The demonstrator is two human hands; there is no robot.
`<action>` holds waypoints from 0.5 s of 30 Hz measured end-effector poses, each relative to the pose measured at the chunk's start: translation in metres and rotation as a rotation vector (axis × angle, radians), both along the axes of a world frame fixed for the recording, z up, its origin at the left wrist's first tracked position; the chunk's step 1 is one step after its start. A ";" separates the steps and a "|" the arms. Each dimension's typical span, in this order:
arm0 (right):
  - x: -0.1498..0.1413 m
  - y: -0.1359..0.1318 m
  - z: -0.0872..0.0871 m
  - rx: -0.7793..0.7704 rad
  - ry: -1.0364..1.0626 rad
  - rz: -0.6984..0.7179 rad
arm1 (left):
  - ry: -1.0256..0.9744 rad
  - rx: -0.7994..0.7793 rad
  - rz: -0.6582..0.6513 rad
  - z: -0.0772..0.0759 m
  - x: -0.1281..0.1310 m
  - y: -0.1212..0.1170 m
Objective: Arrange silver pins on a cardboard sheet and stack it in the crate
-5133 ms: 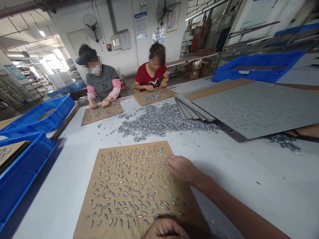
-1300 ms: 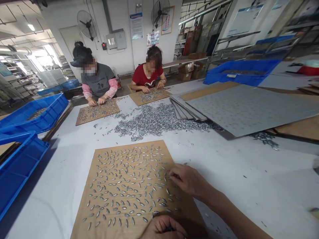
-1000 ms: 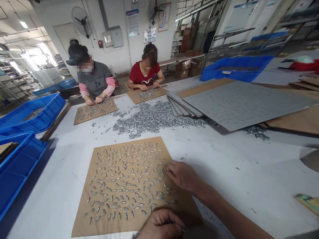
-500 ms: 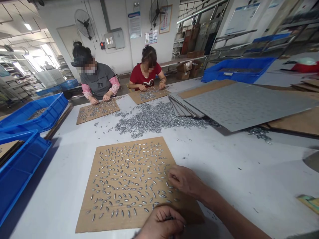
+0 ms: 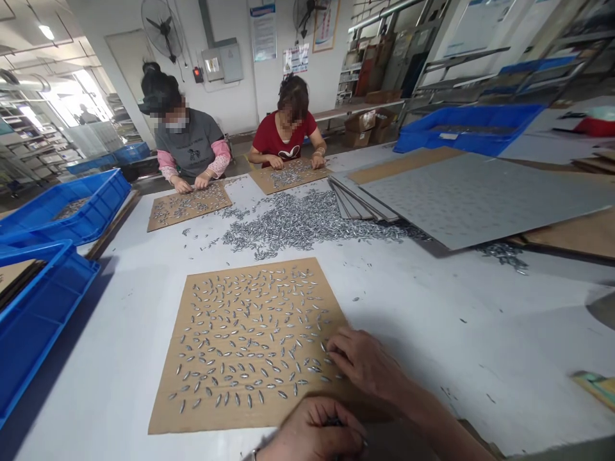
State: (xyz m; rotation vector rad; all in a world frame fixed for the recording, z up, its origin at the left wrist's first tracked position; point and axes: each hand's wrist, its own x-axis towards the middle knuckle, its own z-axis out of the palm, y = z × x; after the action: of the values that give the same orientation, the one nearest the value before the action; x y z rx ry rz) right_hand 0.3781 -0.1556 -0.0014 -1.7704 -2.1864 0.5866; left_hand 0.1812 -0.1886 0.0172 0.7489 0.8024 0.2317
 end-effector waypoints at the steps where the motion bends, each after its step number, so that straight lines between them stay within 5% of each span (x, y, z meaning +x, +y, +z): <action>1: 0.000 0.000 -0.003 0.008 -0.024 -0.003 | 0.007 -0.004 0.011 0.000 0.001 0.000; 8: -0.010 0.000 -0.007 0.167 -0.068 -0.007 | 0.010 -0.021 0.036 0.000 0.001 -0.002; 15: -0.037 0.011 0.003 0.164 -0.125 0.081 | -0.067 -0.035 -0.072 0.002 -0.005 -0.001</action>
State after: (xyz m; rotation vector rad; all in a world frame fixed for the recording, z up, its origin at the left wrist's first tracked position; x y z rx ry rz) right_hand 0.3414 -0.1451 0.0014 -1.6825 -2.3248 0.3106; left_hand 0.1764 -0.1901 0.0190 0.7323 0.7133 0.1769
